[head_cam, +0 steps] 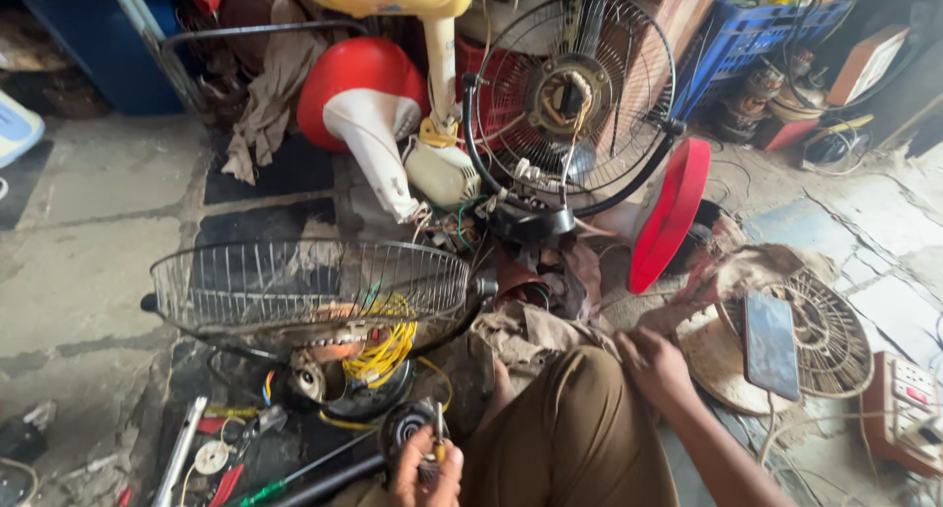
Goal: The person sits on the floor of a cluttered fan repair workshop and reassembles an electric fan. They fit a rotor and bearing components onto the motor shaft, attach the motor housing to the fan guard, and press the rear cover into place by hand.
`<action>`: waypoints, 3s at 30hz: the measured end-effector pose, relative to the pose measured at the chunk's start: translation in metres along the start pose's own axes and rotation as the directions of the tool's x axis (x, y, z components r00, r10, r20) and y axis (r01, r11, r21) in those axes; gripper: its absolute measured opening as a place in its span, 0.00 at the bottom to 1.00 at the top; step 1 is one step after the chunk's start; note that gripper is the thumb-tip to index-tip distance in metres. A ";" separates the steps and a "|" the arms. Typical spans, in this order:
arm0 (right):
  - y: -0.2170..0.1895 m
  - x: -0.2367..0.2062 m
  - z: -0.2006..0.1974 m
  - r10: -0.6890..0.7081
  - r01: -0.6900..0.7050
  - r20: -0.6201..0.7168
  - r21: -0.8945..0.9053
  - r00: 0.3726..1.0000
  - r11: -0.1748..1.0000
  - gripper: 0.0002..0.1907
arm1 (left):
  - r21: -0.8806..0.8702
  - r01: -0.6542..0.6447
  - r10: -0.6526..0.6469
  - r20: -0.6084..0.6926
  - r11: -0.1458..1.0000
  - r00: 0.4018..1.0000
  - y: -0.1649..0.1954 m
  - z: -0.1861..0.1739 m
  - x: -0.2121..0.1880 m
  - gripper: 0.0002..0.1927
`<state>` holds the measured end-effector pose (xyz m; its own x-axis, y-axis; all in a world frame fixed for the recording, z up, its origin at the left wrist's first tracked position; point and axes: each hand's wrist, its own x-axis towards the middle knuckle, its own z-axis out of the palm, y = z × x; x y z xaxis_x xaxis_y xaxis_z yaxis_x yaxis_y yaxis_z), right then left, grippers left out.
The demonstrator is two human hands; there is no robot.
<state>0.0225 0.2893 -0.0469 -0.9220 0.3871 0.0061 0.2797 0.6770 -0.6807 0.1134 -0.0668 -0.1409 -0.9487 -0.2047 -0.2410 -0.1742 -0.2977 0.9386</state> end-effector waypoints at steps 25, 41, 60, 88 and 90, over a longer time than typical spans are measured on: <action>-0.067 0.256 0.035 -0.205 -0.494 0.477 0.627 0.855 -0.602 0.34 | -0.303 0.085 0.015 0.313 0.949 0.950 0.196 0.342 0.146 0.20; -0.046 0.312 0.011 -0.098 -0.434 0.495 0.630 0.864 -0.644 0.27 | 0.431 -0.572 0.486 0.302 0.698 0.820 0.136 0.472 0.289 0.24; -0.030 0.322 0.015 -0.170 -0.452 0.439 0.691 0.882 -0.564 0.27 | 0.606 -0.520 0.178 0.533 0.602 0.827 0.138 0.479 0.315 0.23; -0.029 0.322 0.006 -0.134 -0.461 0.477 0.680 0.869 -0.570 0.31 | 0.599 -0.631 0.308 0.558 0.493 0.770 0.142 0.490 0.283 0.27; -0.028 0.322 0.006 -0.156 -0.470 0.474 0.668 0.866 -0.577 0.31 | 0.621 -0.609 0.284 0.547 0.495 0.788 0.141 0.490 0.282 0.27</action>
<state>-0.2836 0.3916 -0.0301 -0.9694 -0.0670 -0.2361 0.0927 -0.9907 -0.0993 -0.3083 0.2898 0.0446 -0.9411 0.2639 0.2113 0.3274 0.5560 0.7640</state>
